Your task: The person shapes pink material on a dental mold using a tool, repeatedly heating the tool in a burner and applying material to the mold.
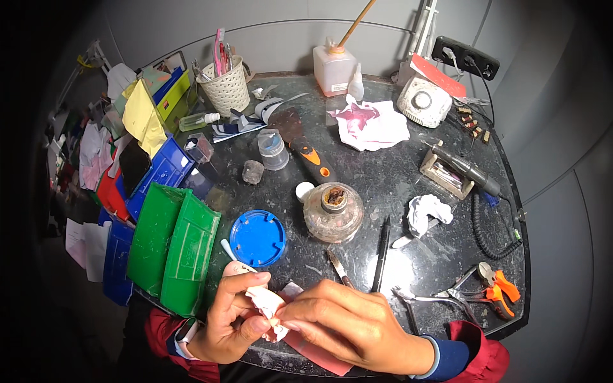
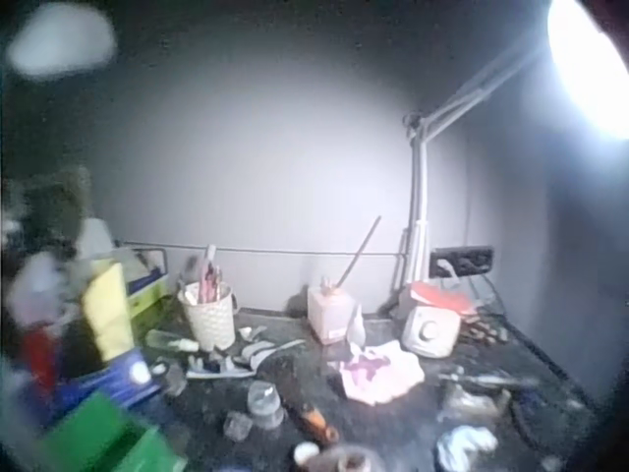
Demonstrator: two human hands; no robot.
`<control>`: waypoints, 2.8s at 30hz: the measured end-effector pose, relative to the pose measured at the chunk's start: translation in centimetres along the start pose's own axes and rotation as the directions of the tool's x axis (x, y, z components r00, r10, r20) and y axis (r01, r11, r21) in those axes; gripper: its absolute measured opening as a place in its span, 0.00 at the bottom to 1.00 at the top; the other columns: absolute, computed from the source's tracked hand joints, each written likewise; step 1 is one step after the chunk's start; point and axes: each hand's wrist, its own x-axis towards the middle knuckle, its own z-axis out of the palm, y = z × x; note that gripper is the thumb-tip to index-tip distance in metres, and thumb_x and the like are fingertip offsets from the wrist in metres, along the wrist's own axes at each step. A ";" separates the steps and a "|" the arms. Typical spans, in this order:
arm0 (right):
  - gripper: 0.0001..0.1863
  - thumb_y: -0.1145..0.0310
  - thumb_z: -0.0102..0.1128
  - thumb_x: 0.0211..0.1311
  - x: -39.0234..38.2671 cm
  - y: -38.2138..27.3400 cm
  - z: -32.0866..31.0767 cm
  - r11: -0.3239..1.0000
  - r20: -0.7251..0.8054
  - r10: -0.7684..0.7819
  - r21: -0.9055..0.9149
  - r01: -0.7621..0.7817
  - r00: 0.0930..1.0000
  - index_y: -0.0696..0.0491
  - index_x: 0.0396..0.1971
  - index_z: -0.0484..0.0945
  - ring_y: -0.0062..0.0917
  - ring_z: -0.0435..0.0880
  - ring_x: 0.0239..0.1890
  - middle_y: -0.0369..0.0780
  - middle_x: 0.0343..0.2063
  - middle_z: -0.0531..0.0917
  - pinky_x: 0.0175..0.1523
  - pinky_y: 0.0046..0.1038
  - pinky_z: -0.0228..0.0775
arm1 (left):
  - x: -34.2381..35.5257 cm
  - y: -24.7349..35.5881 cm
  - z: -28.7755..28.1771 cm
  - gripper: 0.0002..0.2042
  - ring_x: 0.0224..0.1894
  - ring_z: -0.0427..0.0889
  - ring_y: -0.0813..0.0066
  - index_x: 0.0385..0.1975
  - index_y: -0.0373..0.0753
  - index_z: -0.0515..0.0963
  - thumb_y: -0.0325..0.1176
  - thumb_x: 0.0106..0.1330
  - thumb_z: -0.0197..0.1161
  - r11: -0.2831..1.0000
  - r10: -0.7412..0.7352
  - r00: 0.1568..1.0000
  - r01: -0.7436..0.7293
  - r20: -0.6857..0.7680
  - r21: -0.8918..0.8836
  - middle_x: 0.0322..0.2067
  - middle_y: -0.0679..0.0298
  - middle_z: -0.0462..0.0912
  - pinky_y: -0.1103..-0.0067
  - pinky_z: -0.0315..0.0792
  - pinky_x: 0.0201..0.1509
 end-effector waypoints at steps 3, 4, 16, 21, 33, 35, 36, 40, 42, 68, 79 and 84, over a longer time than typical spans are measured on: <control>0.11 0.76 0.59 0.43 -0.2 0.3 0.0 0.989 -0.002 -0.055 -0.138 0.054 0.998 0.55 0.31 0.76 0.24 0.78 0.24 0.36 0.25 0.77 0.25 0.23 0.70 | 0.2 -0.2 0.0 0.22 0.35 0.77 0.74 0.54 0.31 0.52 0.27 0.62 0.50 1.000 -0.015 1.000 0.015 0.005 0.008 0.39 0.54 0.72 0.81 0.73 0.38; 0.10 0.75 0.61 0.41 -0.2 0.4 0.0 0.977 -0.015 -0.094 -0.194 0.090 0.995 0.55 0.29 0.77 0.22 0.78 0.22 0.36 0.24 0.77 0.22 0.21 0.69 | 0.3 -0.2 0.0 0.22 0.35 0.77 0.75 0.54 0.31 0.52 0.27 0.62 0.50 1.000 -0.018 1.000 0.018 0.006 0.018 0.38 0.55 0.72 0.81 0.73 0.38; 0.17 0.71 0.61 0.37 -0.2 0.3 -0.4 0.899 0.074 -0.185 -0.391 0.199 0.980 0.51 0.34 0.77 0.15 0.75 0.19 0.32 0.23 0.73 0.15 0.18 0.63 | 0.1 -0.7 -0.3 0.24 0.32 0.74 0.75 0.55 0.34 0.47 0.28 0.63 0.48 0.999 -0.033 0.996 0.030 0.080 0.041 0.37 0.51 0.72 0.82 0.71 0.34; 0.12 0.71 0.63 0.36 0.2 -0.1 -0.5 0.915 0.045 -0.133 -0.378 0.140 0.990 0.49 0.27 0.81 0.16 0.75 0.17 0.33 0.19 0.76 0.15 0.17 0.63 | 0.2 -0.5 -0.2 0.23 0.32 0.74 0.75 0.55 0.33 0.47 0.27 0.62 0.47 0.997 -0.054 0.996 0.050 0.065 0.057 0.37 0.52 0.71 0.82 0.70 0.35; 0.11 0.77 0.60 0.43 -0.2 0.6 -0.3 0.976 0.041 -0.090 -0.196 0.096 0.995 0.56 0.31 0.76 0.23 0.79 0.23 0.37 0.24 0.77 0.21 0.21 0.70 | 0.4 -0.1 -0.6 0.25 0.39 0.73 0.73 0.57 0.33 0.46 0.28 0.62 0.45 0.996 -0.054 0.993 0.047 0.101 0.070 0.40 0.51 0.71 0.79 0.69 0.41; 0.09 0.78 0.62 0.41 0.0 0.2 -0.2 0.981 0.018 -0.070 -0.178 0.072 0.997 0.58 0.28 0.77 0.23 0.80 0.22 0.39 0.23 0.79 0.23 0.20 0.71 | 0.3 0.2 -0.5 0.25 0.40 0.73 0.73 0.57 0.33 0.46 0.29 0.62 0.46 0.995 -0.089 0.992 0.084 0.085 0.057 0.40 0.51 0.71 0.80 0.68 0.42; 0.09 0.79 0.63 0.40 0.1 0.1 -0.1 0.984 0.007 -0.059 -0.169 0.059 0.998 0.59 0.26 0.77 0.23 0.80 0.22 0.40 0.22 0.79 0.23 0.20 0.72 | 0.3 0.2 -0.5 0.25 0.40 0.73 0.73 0.57 0.33 0.46 0.29 0.62 0.46 0.995 -0.088 0.993 0.084 0.081 0.052 0.40 0.51 0.71 0.80 0.68 0.41; 0.09 0.79 0.63 0.40 0.1 0.0 -0.2 0.982 0.012 -0.046 -0.181 0.048 0.999 0.59 0.26 0.77 0.23 0.80 0.22 0.40 0.22 0.79 0.23 0.19 0.72 | 0.4 0.2 -0.5 0.25 0.40 0.73 0.73 0.57 0.33 0.47 0.29 0.62 0.47 0.996 -0.090 0.993 0.088 0.072 0.034 0.39 0.52 0.72 0.80 0.68 0.41; 0.09 0.79 0.63 0.40 0.2 0.0 -0.2 0.984 0.020 -0.046 -0.174 0.048 0.999 0.59 0.26 0.77 0.23 0.80 0.22 0.40 0.22 0.79 0.24 0.19 0.72 | 0.4 0.3 -0.4 0.25 0.39 0.74 0.74 0.56 0.33 0.47 0.28 0.62 0.47 0.996 -0.087 0.994 0.085 0.068 0.034 0.38 0.52 0.72 0.81 0.68 0.40; 0.10 0.79 0.64 0.40 0.0 0.4 -0.3 0.971 0.032 -0.040 -0.232 0.046 0.999 0.57 0.27 0.78 0.22 0.80 0.22 0.39 0.22 0.80 0.22 0.18 0.70 | 0.7 0.1 -0.5 0.33 0.38 0.75 0.76 0.57 0.29 0.47 0.25 0.53 0.57 0.991 -0.001 0.998 -0.008 0.065 0.132 0.36 0.54 0.75 0.82 0.68 0.42; 0.13 0.76 0.63 0.41 -0.3 0.0 -0.7 0.946 0.061 -0.028 -0.320 0.046 0.998 0.57 0.31 0.76 0.22 0.78 0.19 0.37 0.22 0.77 0.20 0.20 0.69 | 0.9 -0.1 0.0 0.38 0.35 0.76 0.79 0.58 0.28 0.50 0.21 0.46 0.64 0.984 0.058 0.998 -0.058 0.007 0.168 0.35 0.56 0.76 0.85 0.69 0.39; 0.12 0.75 0.63 0.40 -0.3 0.2 -0.6 0.958 0.057 -0.014 -0.284 0.030 0.998 0.56 0.30 0.76 0.22 0.76 0.17 0.36 0.21 0.76 0.18 0.20 0.67 | 0.7 0.1 -0.2 0.38 0.32 0.75 0.82 0.57 0.28 0.51 0.22 0.45 0.64 0.976 0.059 0.998 -0.056 -0.006 0.211 0.34 0.58 0.76 0.87 0.69 0.35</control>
